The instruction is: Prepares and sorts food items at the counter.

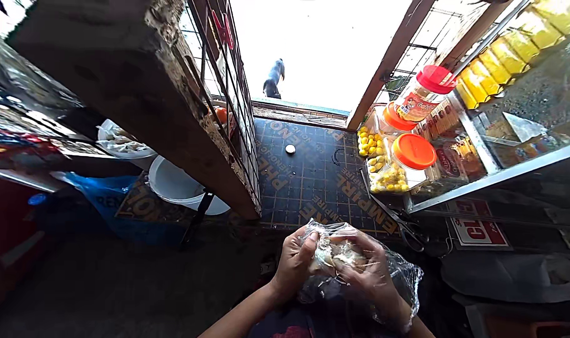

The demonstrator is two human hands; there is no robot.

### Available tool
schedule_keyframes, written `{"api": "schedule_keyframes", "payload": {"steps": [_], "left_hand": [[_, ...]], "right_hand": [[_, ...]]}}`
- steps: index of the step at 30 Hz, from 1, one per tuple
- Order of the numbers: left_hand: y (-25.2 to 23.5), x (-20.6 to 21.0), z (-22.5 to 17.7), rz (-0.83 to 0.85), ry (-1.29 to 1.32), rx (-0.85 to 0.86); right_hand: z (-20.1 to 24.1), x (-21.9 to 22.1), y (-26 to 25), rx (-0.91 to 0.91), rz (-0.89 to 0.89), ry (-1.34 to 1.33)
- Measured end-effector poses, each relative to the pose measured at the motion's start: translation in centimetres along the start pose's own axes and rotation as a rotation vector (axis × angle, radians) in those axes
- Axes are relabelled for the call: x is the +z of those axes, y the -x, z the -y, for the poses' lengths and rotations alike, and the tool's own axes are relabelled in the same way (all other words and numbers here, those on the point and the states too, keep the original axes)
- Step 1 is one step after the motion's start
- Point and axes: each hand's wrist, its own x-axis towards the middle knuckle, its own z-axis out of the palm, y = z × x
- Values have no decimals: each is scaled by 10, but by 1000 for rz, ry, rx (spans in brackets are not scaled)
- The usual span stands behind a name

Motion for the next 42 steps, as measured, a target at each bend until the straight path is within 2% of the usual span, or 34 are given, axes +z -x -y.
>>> {"api": "schedule_keyframes", "payload": {"steps": [3, 7, 10, 12, 14, 16, 18, 21, 25, 28, 30, 33, 38, 42], "left_hand": [[0, 0, -5, -27, 75, -94], [-8, 2, -19, -209, -8, -207], [-30, -1, -14, -81, -318, -212], [-49, -12, -7, -39, -670, -250], [-61, -24, -9, -37, -914, -334], [-63, -35, -12, -56, -994, -383], [-59, -46, -11, -90, -967, -388], [-59, -53, -9, -115, -873, -413], [-66, -52, -8, -142, -849, -440], [-73, -52, -4, -141, -827, -430], [-79, -51, -2, -80, -825, -428], [-88, -47, -1, 13, -777, -481], [-91, -47, -3, 76, -638, -505], [-87, -46, 4, -79, -684, -444]], "right_hand": [[0, -11, 0, 94, 35, -95], [2, -28, -1, 96, 9, 60], [-18, -38, -14, -22, 2, 502], [-37, -44, -26, -34, 34, 744], [-57, -49, -32, -14, 57, 905], [-63, -51, -34, 11, 98, 982], [-56, -52, -36, 11, 168, 1015], [-52, -56, -50, -87, 277, 991], [-51, -52, -73, -29, 352, 908], [-41, -44, -89, 94, 408, 864], [-35, -42, -104, 231, 503, 853], [-39, -37, -120, 345, 576, 828], [-36, -25, -130, 484, 549, 903], [-29, -31, -129, 490, 490, 908]]}}
